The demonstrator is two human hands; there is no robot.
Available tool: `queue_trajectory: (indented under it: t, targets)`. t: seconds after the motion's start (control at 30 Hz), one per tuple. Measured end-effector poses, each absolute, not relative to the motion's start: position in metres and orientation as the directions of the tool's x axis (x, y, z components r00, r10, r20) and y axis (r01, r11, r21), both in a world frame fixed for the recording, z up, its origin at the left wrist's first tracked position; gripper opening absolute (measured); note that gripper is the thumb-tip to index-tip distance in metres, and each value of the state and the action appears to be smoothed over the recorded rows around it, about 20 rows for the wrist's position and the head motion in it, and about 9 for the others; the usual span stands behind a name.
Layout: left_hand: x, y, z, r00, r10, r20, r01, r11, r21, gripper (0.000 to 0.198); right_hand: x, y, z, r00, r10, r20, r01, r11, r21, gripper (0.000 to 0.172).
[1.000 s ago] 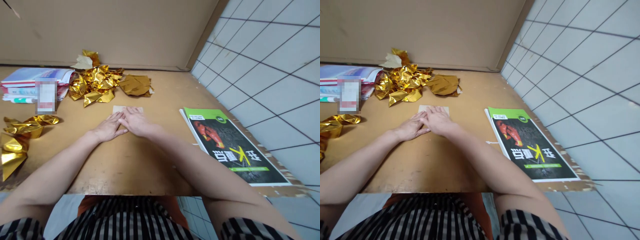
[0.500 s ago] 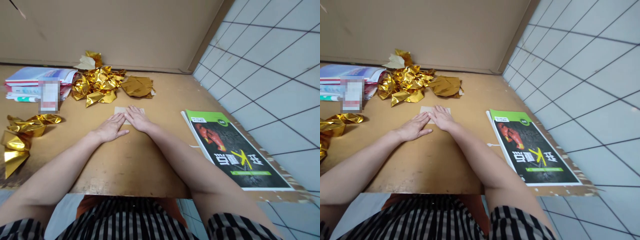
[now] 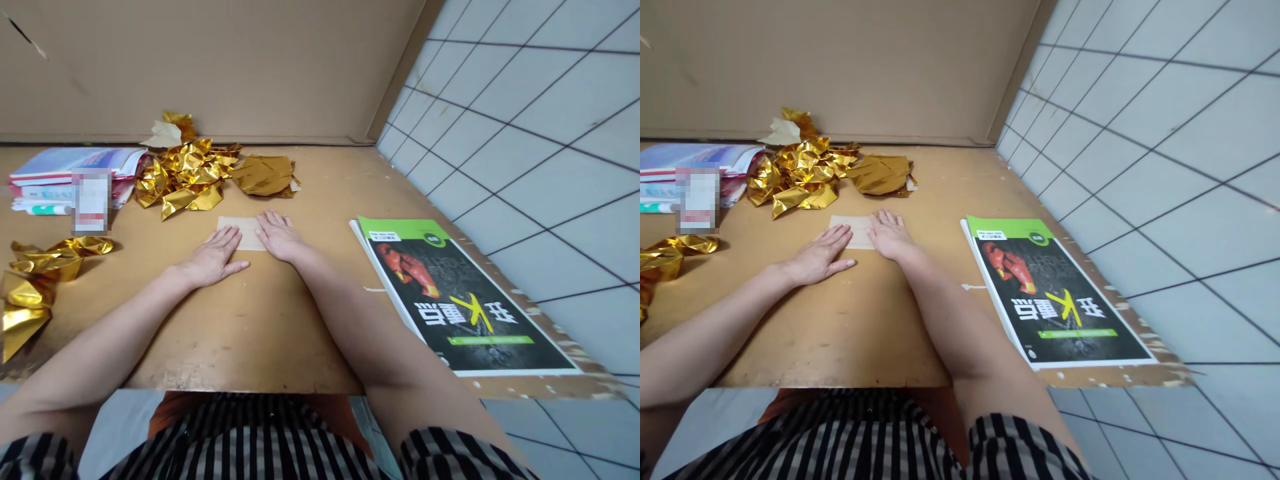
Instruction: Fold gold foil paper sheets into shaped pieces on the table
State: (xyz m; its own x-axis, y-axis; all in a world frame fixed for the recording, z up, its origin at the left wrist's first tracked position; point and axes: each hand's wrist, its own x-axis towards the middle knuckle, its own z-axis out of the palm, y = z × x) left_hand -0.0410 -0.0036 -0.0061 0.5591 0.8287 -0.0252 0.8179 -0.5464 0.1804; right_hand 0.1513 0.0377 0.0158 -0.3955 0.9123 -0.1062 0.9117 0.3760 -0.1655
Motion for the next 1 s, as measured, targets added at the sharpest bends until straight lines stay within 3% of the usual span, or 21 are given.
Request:
queue_trajectory:
  t: [0.3, 1.0]
  targets:
    - [-0.009, -0.004, -0.010, 0.590, 0.807, -0.035, 0.791, -0.569, 0.227, 0.083, 0.151, 0.038, 0.015, -0.375, 0.922, -0.092, 0.918, 0.356, -0.173, 0.055]
    - [-0.054, 0.005, -0.015, 0.499, 0.867, -0.007, 0.854, -0.490, 0.177, 0.078, 0.168, 0.047, 0.008, -0.458, 0.886, -0.073, 0.872, 0.431, -0.231, 0.054]
